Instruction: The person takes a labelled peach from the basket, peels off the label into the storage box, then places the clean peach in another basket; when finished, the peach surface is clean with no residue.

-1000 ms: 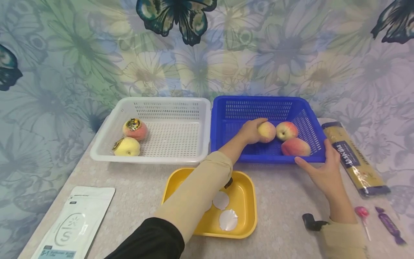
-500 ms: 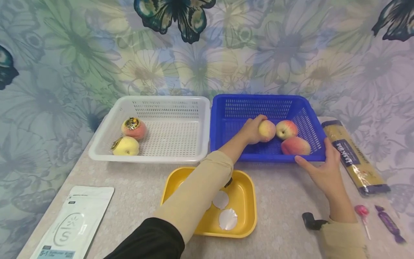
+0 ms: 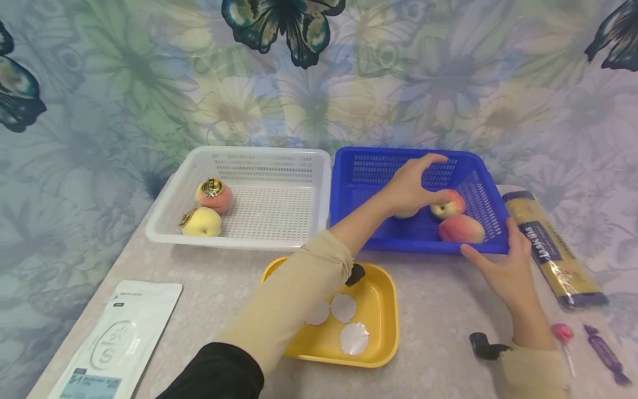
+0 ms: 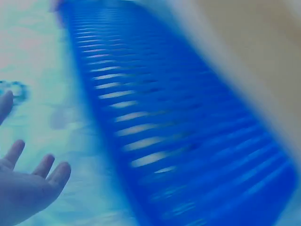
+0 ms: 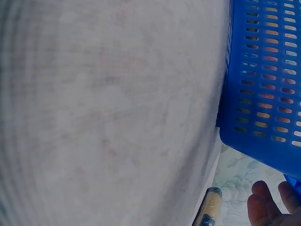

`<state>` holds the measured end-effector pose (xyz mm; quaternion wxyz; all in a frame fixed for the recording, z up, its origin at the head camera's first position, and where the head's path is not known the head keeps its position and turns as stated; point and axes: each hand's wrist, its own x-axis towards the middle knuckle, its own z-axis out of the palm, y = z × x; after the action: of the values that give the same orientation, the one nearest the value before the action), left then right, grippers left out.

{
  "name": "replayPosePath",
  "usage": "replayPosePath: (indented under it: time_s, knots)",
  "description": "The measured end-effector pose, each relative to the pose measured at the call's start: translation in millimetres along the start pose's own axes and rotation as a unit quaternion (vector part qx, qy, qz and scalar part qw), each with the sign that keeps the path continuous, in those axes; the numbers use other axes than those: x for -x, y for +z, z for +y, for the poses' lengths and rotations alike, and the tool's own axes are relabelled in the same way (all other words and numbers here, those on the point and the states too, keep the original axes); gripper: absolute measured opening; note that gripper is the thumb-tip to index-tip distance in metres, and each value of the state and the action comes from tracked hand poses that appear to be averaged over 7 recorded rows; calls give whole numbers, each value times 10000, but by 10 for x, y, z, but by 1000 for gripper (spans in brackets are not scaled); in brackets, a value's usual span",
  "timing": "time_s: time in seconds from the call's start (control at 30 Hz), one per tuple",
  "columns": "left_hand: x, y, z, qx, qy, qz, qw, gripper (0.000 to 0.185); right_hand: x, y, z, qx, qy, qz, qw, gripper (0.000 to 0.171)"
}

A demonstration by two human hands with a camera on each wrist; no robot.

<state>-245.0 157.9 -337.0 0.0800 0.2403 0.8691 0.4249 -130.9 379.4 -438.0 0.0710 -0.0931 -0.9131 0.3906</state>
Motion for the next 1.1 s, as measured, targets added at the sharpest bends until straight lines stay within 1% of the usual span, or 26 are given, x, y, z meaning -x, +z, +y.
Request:
replayPosePath:
  time_s: [0.1,0.17,0.23,0.27,0.33,0.4,0.43,0.5,0.53,0.6,0.7,0.8,0.87,0.9,1.0,1.03,1.1]
  knots:
    - [181,-217,290,424,242,-285,9984,72,6,-11,4,27,96,-77,9999,105]
    - [337,-387,435,484,584,-544,9956,72,10,-12,6,38,161,-132,9998,105]
    - [527,-564,535,441,942,-721,9920,72,15,-13,7,73,228,-182,9995,106]
    - [629,-650,564,379,1138,-757,9899,72,17,-12,7,79,231,-186,9995,106]
    - [849,-805,572,334,1517,-756,9850,73,24,-7,7,110,250,-171,9995,106]
    - [1083,-938,525,381,1645,-624,9837,72,28,-1,9,142,252,-149,9995,106]
    - [1198,-997,469,410,1672,-538,9836,71,30,5,9,142,251,-147,9995,105]
    - [1411,-1090,298,550,1686,-286,9837,70,31,16,8,128,250,-147,9995,105]
    - [1510,-1131,192,609,1599,-138,9852,69,32,21,9,119,227,-136,9996,105]
    - [1686,-1193,-70,639,1406,192,9878,68,35,29,8,98,190,-116,9997,105]
    - [1915,-1233,-510,454,899,735,9922,68,44,37,1,67,86,-16,9999,105]
    - [2117,-1269,-924,316,284,1174,9922,69,52,36,-22,136,-77,180,9997,106]
    - [2240,-1342,-1143,332,-40,1404,9895,73,53,32,-64,247,-327,453,9981,105]
    - [2296,-1395,-1228,363,-188,1529,9874,75,57,27,-100,314,-431,571,9969,104]
    - [2433,-1583,-1419,357,-540,1888,9799,85,69,26,-247,361,-816,908,9919,97]
    - [2467,-1644,-1468,286,-658,2015,9769,88,73,27,-311,383,-928,912,9908,94]
    - [2526,-1752,-1557,123,-919,2225,9705,94,80,51,-459,293,-1160,785,9897,88]
